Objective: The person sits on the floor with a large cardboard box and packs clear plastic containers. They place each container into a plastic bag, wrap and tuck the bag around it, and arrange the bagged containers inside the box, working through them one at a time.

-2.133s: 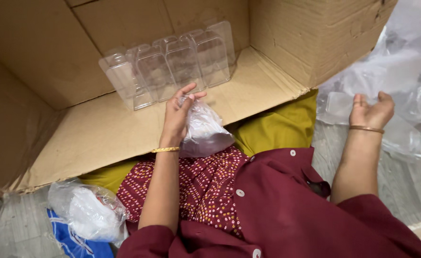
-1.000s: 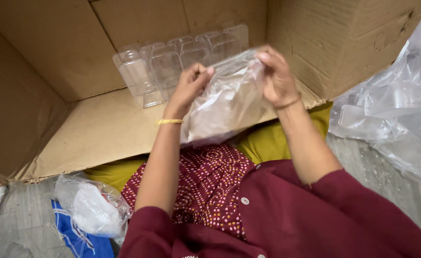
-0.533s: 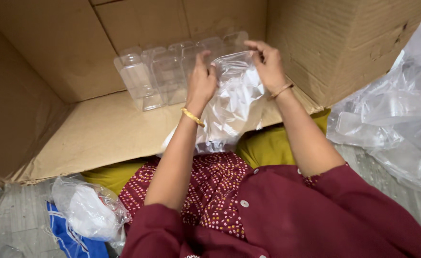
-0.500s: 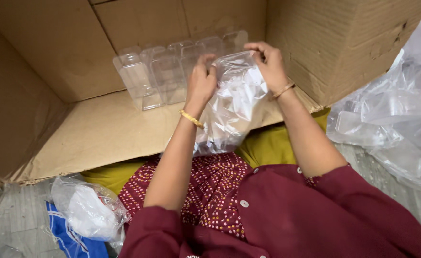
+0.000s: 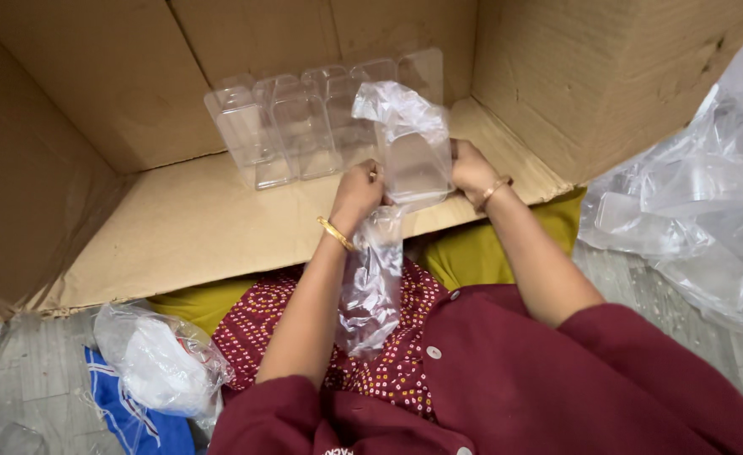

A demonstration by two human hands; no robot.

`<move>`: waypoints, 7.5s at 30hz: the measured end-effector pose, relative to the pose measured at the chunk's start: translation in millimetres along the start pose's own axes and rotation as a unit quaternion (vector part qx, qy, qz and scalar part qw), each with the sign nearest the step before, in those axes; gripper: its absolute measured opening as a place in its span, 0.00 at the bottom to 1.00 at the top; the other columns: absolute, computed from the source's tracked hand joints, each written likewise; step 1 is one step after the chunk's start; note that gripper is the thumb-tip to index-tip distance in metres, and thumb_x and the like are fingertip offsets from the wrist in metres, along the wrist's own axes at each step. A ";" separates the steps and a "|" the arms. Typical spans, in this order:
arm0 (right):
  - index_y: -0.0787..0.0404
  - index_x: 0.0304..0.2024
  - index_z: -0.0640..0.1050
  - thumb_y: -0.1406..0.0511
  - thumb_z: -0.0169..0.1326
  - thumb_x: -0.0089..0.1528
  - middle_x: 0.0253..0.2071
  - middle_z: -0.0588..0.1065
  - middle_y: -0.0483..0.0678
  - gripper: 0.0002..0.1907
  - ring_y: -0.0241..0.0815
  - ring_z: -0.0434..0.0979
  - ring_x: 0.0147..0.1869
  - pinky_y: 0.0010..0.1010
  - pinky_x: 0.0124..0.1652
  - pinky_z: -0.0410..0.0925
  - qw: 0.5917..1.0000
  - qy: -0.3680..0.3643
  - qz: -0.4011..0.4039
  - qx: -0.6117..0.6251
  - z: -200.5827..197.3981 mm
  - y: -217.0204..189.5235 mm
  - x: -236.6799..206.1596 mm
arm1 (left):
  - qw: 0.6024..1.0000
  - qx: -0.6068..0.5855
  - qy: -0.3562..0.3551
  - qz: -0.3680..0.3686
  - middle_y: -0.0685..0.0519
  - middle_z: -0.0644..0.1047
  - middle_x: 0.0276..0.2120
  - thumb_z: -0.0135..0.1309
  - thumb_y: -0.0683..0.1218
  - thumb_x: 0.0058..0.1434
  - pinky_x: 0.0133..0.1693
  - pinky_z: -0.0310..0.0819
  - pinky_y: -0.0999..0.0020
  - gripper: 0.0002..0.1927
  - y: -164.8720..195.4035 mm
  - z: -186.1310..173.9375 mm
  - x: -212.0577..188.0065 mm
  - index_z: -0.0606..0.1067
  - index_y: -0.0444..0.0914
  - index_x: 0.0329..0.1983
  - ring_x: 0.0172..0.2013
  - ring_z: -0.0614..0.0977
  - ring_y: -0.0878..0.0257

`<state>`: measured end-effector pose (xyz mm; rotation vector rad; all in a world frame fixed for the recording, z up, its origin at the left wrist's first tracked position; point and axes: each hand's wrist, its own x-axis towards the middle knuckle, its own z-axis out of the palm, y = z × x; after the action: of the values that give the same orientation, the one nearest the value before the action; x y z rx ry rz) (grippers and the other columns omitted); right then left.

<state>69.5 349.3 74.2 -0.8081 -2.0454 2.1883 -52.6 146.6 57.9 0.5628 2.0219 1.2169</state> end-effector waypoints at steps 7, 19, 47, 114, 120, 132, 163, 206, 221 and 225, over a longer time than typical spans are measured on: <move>0.68 0.59 0.72 0.65 0.56 0.71 0.55 0.74 0.53 0.17 0.44 0.78 0.57 0.25 0.45 0.72 0.859 -0.136 -0.075 0.487 25.2 -55.8 -59.0 | 0.961 -0.251 -0.110 0.034 0.44 0.81 0.40 0.48 0.45 0.70 0.40 0.78 0.66 0.15 -1.4 9.9 -2.9 0.74 0.33 0.56 0.37 0.83 0.60; 0.58 0.67 0.64 0.56 0.63 0.69 0.60 0.65 0.51 0.31 0.47 0.65 0.65 0.37 0.60 0.59 0.901 0.250 -0.349 0.066 -9.6 -33.0 -142.4 | 0.976 -0.185 -0.112 0.017 0.46 0.80 0.43 0.51 0.46 0.69 0.37 0.72 0.72 0.23 71.8 7.4 -41.3 0.66 0.39 0.67 0.34 0.75 0.66; 0.66 0.45 0.83 0.66 0.60 0.65 0.35 0.83 0.43 0.09 0.27 0.76 0.35 0.20 0.35 0.68 0.983 0.083 -0.138 -0.090 73.8 -61.5 -99.7 | 0.955 -0.272 -0.071 0.095 0.53 0.82 0.39 0.57 0.39 0.66 0.43 0.76 0.73 0.16 51.7 -36.8 -53.9 0.76 0.32 0.57 0.40 0.81 0.69; 0.51 0.67 0.70 0.56 0.70 0.61 0.66 0.71 0.51 0.36 0.47 0.71 0.71 0.38 0.67 0.67 0.916 0.085 -0.306 -0.247 90.0 -100.0 -110.1 | 0.988 -0.122 -0.051 0.076 0.54 0.79 0.26 0.47 0.48 0.71 0.30 0.71 0.71 0.14 -0.2 -23.6 -18.0 0.79 0.36 0.46 0.24 0.76 0.68; 0.54 0.79 0.48 0.46 0.55 0.71 0.82 0.50 0.47 0.45 0.45 0.46 0.86 0.45 0.80 0.47 0.795 0.447 -0.348 0.217 -102.9 -35.7 -164.8 | 0.995 -0.050 -0.078 0.045 0.55 0.79 0.27 0.46 0.49 0.73 0.30 0.70 0.73 0.14 16.6 -27.4 -32.1 0.79 0.36 0.49 0.25 0.74 0.70; 0.52 0.74 0.56 0.55 0.63 0.65 0.79 0.54 0.47 0.42 0.58 0.55 0.81 0.50 0.72 0.61 0.731 0.498 -0.395 0.248 -286.3 0.2 -191.6 | 0.995 -0.031 -0.075 0.059 0.57 0.79 0.27 0.45 0.46 0.73 0.29 0.70 0.76 0.13 25.6 -33.0 -40.5 0.77 0.37 0.51 0.24 0.74 0.72; 0.59 0.51 0.78 0.61 0.51 0.66 0.46 0.79 0.53 0.14 0.52 0.79 0.51 0.42 0.53 0.71 0.905 -0.030 -0.251 -0.342 116.4 -10.8 -46.0 | 0.966 0.081 0.234 0.076 0.37 0.76 0.37 0.55 0.40 0.73 0.43 0.77 0.62 0.09 -155.5 -256.6 -277.2 0.67 0.31 0.45 0.38 0.80 0.57; 0.59 0.46 0.86 0.60 0.58 0.63 0.39 0.85 0.47 0.14 0.41 0.83 0.42 0.32 0.44 0.75 0.847 -0.432 -0.156 -0.268 241.3 -93.6 -2.5 | 0.759 -0.545 0.311 0.174 0.48 0.78 0.43 0.39 0.63 0.74 0.48 0.76 0.65 0.28 -66.6 -199.2 -122.3 0.71 0.36 0.58 0.41 0.79 0.61; 0.70 0.45 0.80 0.64 0.58 0.67 0.35 0.79 0.54 0.13 0.38 0.75 0.33 0.27 0.31 0.68 0.944 -0.299 0.031 -0.136 216.9 -92.9 -11.2 | 0.891 -0.347 0.287 0.063 0.48 0.81 0.39 0.41 0.61 0.75 0.37 0.77 0.71 0.26 -100.9 -266.4 -90.0 0.76 0.34 0.51 0.36 0.82 0.65; 0.65 0.45 0.80 0.65 0.50 0.68 0.44 0.82 0.50 0.11 0.36 0.83 0.43 0.26 0.41 0.77 0.926 -0.356 0.098 0.077 204.5 -104.9 -20.0 | 0.928 -0.311 0.204 0.007 0.50 0.79 0.39 0.45 0.55 0.75 0.33 0.71 0.75 0.21 -129.9 -243.5 -67.1 0.75 0.33 0.52 0.32 0.77 0.69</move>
<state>-26.8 167.5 178.6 -0.2031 -2.0522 3.0478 -192.4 -100.1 42.1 0.0064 1.7835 1.9976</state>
